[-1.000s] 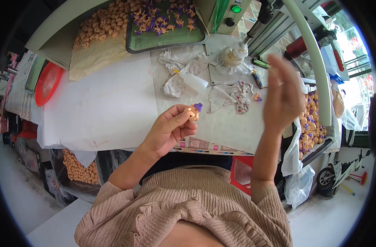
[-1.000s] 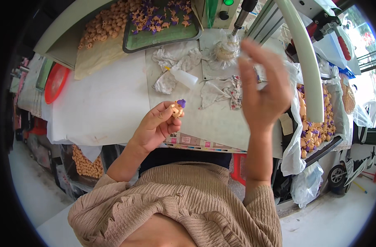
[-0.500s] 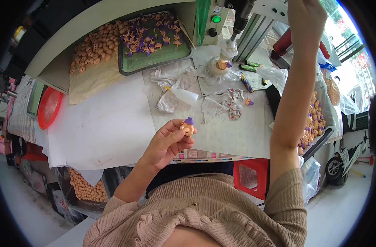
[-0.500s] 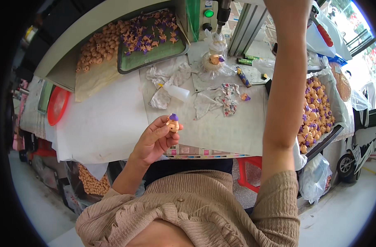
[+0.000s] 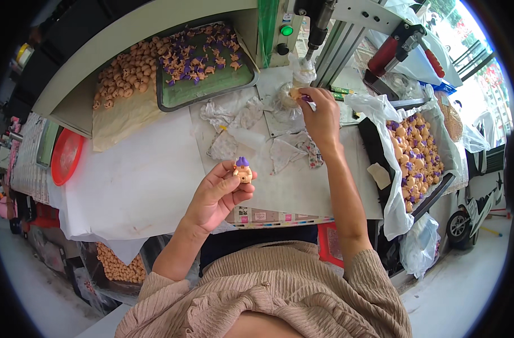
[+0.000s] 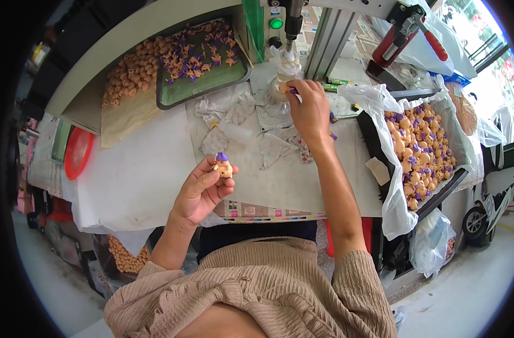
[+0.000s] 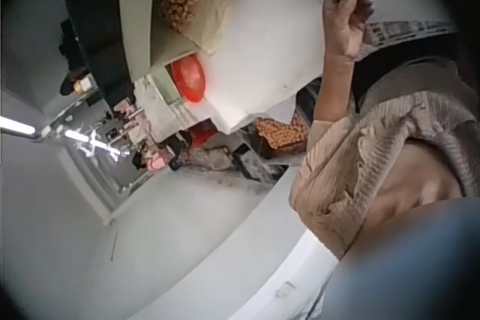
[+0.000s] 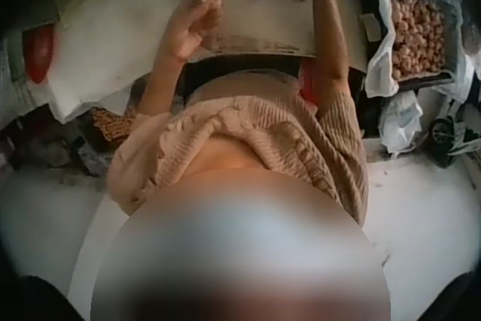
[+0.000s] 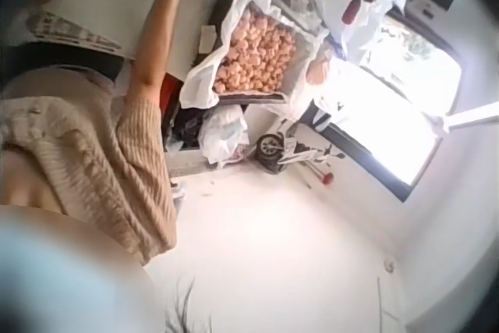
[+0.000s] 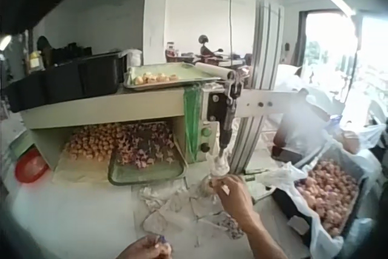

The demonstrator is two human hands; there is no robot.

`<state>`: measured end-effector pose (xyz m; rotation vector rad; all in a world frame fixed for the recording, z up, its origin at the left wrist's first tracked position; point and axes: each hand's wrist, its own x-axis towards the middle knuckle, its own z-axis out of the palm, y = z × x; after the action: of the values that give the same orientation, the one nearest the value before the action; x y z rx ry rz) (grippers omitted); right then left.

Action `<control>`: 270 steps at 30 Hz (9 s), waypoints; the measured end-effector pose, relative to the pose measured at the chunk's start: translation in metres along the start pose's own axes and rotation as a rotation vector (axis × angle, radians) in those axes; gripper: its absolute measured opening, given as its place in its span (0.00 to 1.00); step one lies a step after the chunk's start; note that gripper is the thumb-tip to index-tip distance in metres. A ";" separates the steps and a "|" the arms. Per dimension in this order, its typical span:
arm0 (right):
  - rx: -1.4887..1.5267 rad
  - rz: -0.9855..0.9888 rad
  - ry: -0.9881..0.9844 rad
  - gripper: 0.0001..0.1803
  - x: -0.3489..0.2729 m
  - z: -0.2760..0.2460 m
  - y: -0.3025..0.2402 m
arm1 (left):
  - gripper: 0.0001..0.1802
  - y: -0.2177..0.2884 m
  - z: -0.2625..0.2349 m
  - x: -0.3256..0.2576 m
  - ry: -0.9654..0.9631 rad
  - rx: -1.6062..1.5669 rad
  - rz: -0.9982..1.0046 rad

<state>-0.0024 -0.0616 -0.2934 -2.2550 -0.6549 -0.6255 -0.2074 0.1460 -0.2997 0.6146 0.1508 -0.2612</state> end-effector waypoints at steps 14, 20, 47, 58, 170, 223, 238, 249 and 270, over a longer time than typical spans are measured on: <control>-0.557 0.551 0.544 0.14 -0.076 -0.213 0.040 | 0.14 0.046 0.010 0.049 0.031 0.293 0.045; -0.211 0.425 0.434 0.12 -0.065 -0.186 0.000 | 0.14 0.042 0.046 0.132 0.025 0.582 -0.005; -0.056 -0.430 0.668 0.10 0.102 -0.128 -0.085 | 0.18 -0.006 0.044 0.233 0.014 1.470 0.664; 0.416 0.094 0.074 0.34 0.180 -0.166 -0.158 | 0.18 0.009 0.047 0.217 0.045 1.403 0.542; 0.171 0.023 -0.245 0.17 -0.050 -0.010 -0.102 | 0.20 0.135 -0.037 0.048 0.186 -0.091 0.151; 0.421 0.242 -0.063 0.23 -0.154 -0.009 -0.111 | 0.19 -0.029 -0.081 0.004 0.059 -0.081 -0.105; 0.379 0.260 -0.050 0.21 -0.152 -0.006 -0.113 | 0.19 -0.029 -0.084 0.002 0.061 -0.082 -0.117; 0.324 0.226 -0.048 0.20 -0.153 -0.017 -0.108 | 0.18 -0.032 -0.080 0.004 0.061 -0.067 -0.090; 0.371 0.244 -0.063 0.20 -0.156 -0.013 -0.108 | 0.21 -0.035 -0.081 0.006 0.037 -0.070 -0.082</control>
<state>-0.1891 -0.0453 -0.3260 -1.9702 -0.4710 -0.2861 -0.2168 0.1651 -0.3858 0.5448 0.2204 -0.3225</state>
